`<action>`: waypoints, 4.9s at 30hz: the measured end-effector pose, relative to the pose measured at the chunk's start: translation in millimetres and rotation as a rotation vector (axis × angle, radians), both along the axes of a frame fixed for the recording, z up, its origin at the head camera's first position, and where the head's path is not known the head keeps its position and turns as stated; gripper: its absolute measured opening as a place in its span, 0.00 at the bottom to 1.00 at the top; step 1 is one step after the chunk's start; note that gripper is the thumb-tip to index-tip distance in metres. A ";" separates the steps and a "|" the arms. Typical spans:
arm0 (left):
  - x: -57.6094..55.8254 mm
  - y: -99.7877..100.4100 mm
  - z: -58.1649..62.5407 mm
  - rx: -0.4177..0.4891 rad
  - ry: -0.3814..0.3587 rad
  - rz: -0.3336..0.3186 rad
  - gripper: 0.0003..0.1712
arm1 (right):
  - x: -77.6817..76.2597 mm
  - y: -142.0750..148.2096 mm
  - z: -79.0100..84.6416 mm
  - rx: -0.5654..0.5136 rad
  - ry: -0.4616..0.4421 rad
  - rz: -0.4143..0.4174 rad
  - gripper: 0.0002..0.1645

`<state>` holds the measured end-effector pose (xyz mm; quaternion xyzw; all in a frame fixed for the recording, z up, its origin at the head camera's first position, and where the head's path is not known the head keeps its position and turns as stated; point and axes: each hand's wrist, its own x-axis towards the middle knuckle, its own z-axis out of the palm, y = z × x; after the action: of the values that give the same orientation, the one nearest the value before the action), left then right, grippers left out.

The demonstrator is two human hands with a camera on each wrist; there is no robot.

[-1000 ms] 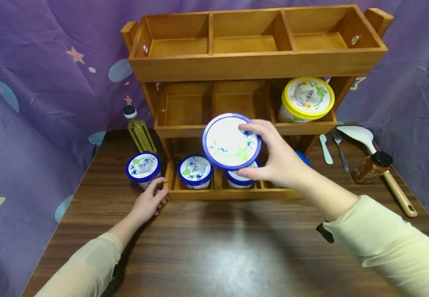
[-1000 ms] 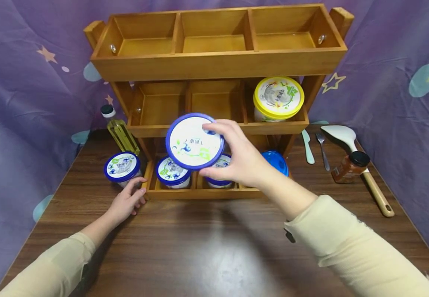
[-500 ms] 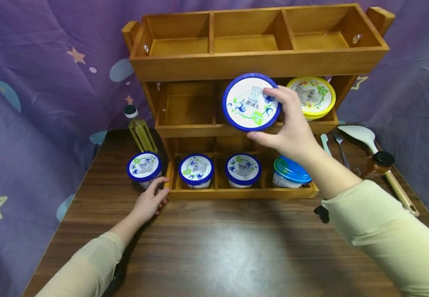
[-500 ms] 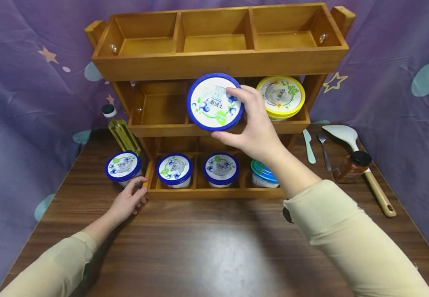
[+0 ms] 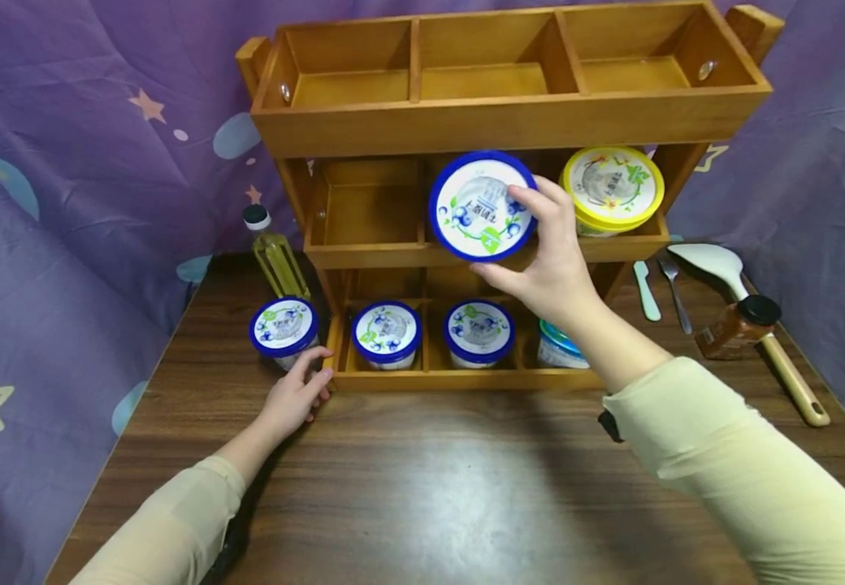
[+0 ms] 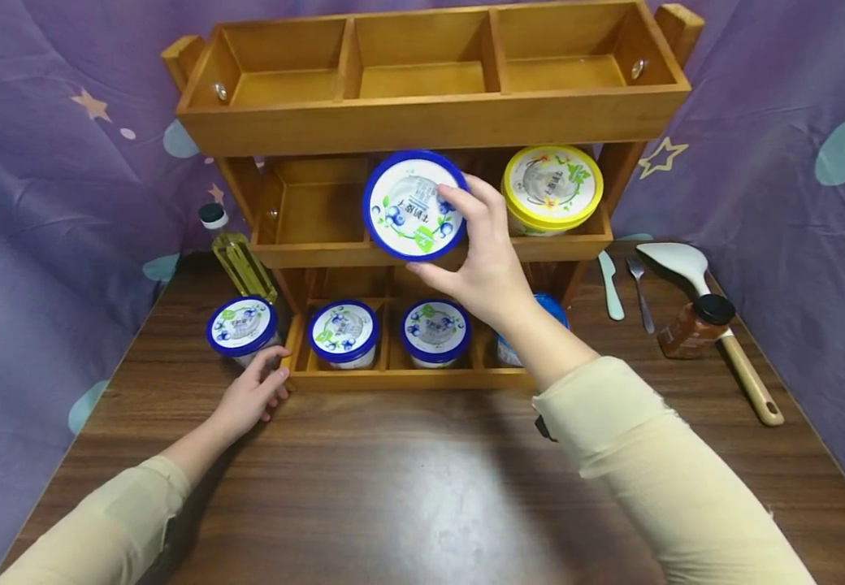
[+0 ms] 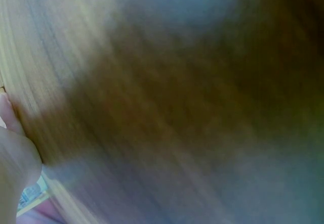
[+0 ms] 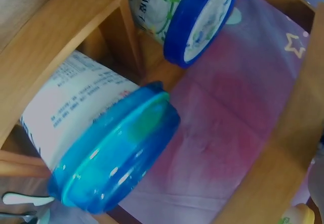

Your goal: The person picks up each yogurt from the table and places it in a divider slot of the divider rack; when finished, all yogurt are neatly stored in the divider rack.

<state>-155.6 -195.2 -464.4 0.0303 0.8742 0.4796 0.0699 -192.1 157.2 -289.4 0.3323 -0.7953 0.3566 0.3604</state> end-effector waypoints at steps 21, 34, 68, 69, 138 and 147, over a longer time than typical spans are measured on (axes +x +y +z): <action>-0.1 -0.6 -2.3 0.012 0.011 -0.002 0.17 | -8.6 -16.8 21.1 0.049 -0.575 -0.263 0.48; -0.4 -1.0 -0.7 0.007 0.020 -0.008 0.17 | -3.4 -14.0 27.4 0.076 -0.618 -0.277 0.51; -1.1 -0.3 0.0 0.024 0.006 -0.011 0.17 | 44.2 40.4 -13.6 0.139 -0.355 -0.055 0.47; -1.2 -0.1 0.0 0.023 0.007 -0.010 0.18 | 45.2 43.7 -16.1 0.142 -0.351 -0.051 0.47; 9.0 -5.5 44.5 -0.055 0.450 0.019 0.20 | 48.4 182.0 -151.2 0.226 -0.928 -0.242 0.46; 1.7 -18.2 52.4 -0.129 0.592 0.241 0.27 | 50.8 182.7 -153.3 0.241 -0.969 -0.220 0.48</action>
<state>-153.9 -213.4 -412.1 0.0600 0.8825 0.3984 -0.2427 -141.3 339.9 -442.7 0.0822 -0.9369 0.3354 -0.0549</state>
